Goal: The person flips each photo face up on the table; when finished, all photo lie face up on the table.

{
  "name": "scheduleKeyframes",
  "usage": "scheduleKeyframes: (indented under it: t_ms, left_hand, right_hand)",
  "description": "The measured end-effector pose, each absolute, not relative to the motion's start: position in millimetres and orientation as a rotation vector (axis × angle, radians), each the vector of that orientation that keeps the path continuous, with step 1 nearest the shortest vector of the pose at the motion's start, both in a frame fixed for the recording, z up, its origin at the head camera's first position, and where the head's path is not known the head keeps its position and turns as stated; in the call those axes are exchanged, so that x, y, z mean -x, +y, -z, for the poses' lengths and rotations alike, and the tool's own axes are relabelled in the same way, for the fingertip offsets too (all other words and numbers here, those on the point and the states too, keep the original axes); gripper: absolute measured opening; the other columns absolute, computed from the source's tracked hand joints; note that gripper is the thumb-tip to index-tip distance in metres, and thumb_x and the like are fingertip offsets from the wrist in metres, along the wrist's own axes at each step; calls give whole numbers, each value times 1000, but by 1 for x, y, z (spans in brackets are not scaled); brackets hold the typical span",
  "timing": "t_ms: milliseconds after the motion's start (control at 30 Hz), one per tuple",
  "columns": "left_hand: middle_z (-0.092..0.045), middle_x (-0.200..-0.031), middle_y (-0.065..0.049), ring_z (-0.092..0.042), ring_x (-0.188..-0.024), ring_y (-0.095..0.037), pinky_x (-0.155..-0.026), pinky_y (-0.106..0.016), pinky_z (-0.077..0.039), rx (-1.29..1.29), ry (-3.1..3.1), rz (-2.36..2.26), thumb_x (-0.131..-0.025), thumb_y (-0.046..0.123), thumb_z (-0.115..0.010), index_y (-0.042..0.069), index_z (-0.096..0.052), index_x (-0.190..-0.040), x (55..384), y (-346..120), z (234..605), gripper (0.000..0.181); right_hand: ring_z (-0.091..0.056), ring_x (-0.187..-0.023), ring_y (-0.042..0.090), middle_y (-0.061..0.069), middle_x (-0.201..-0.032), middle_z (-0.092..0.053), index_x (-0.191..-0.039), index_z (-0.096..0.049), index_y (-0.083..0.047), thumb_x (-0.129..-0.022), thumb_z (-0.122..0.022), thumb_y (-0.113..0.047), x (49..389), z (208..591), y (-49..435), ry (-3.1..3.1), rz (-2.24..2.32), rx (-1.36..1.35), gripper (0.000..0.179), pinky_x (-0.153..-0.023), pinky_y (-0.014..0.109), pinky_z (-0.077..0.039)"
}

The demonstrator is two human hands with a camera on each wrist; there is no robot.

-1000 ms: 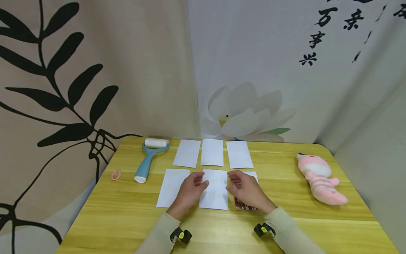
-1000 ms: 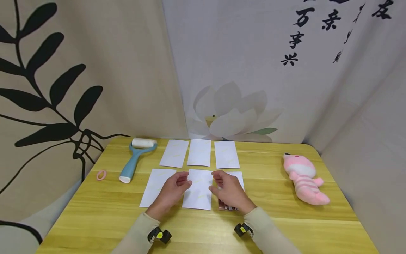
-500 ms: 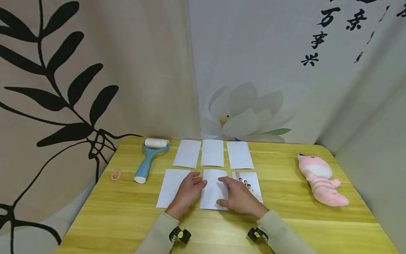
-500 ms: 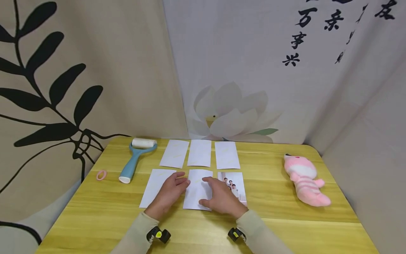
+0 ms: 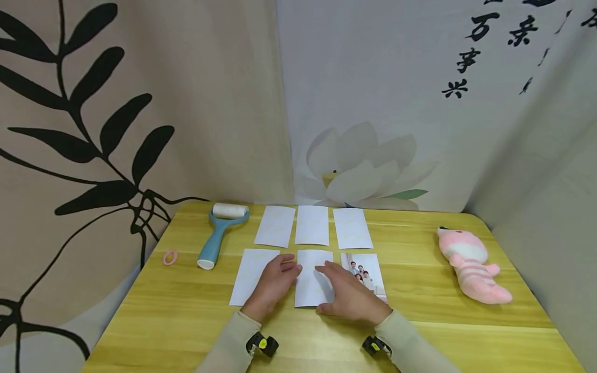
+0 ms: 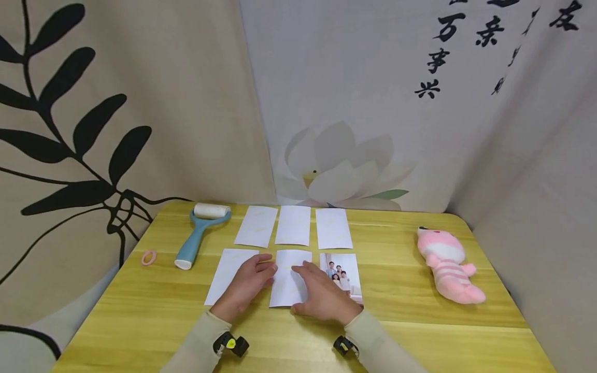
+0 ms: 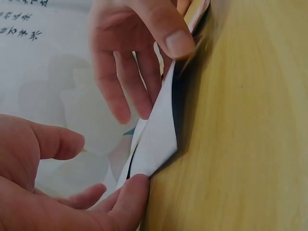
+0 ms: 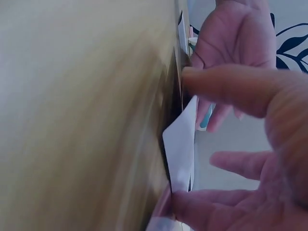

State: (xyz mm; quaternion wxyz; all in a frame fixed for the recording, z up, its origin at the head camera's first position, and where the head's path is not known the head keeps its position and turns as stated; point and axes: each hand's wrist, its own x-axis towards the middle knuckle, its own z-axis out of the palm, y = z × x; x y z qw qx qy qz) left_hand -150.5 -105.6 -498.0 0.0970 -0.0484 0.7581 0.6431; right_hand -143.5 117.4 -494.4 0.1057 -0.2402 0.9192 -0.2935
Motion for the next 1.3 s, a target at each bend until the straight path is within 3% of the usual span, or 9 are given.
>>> scheduleKeyframes:
  t_ms: [200,433,633,867,1100,1300]
  left_hand:
    - [-63,-139,-26,-64,-128,-41,-103,-45,-58,112,2342,-1813,-101,18,-71,-6,-54,-145,149,-108,500,54]
    - [-64,-130,-28,-71,-101,-25,-78,-35,-63,125,2138,-1927,-99,8,-71,-10,-48,-148,149,-109,504,57]
    - [-69,-124,-27,-71,-88,-19,-69,-31,-61,82,2039,-1949,-100,3,-67,-11,-47,-150,146,-109,503,55]
    - [-68,-125,-24,-72,-91,-21,-70,-34,-62,94,2039,-1993,-100,4,-67,-2,-52,-149,144,-111,498,52]
    - [-68,-133,-24,-75,-95,-23,-73,-36,-64,71,1986,-2077,-103,8,-64,6,-53,-152,144,-113,492,50]
    - [-63,-145,-23,-75,-99,-22,-75,-37,-64,34,1914,-2112,-104,15,-65,12,-52,-155,144,-112,489,52]
  right_hand:
    - [-41,-152,46,26,-164,-43,-155,-51,-8,-81,-90,-33,145,493,119,2688,848,735,87,-121,64,-37]
    - [-40,-153,46,26,-163,-44,-155,-51,-6,-83,-88,-33,143,493,119,2677,871,738,85,-121,65,-37]
    - [-41,-152,47,26,-163,-43,-155,-50,-7,-84,-88,-32,142,493,119,2673,889,742,84,-121,64,-37]
    - [-58,-138,36,17,-155,-56,-146,-60,-9,-93,-81,-33,142,489,116,2753,999,788,62,-113,56,-48]
    - [-72,-111,29,7,-136,-70,-135,-68,-8,-99,-75,-24,148,482,106,2734,1252,745,40,-84,39,-64]
    - [-73,-111,24,5,-134,-72,-137,-69,-12,-101,-72,-26,151,481,102,2651,1379,628,38,-85,34,-64]
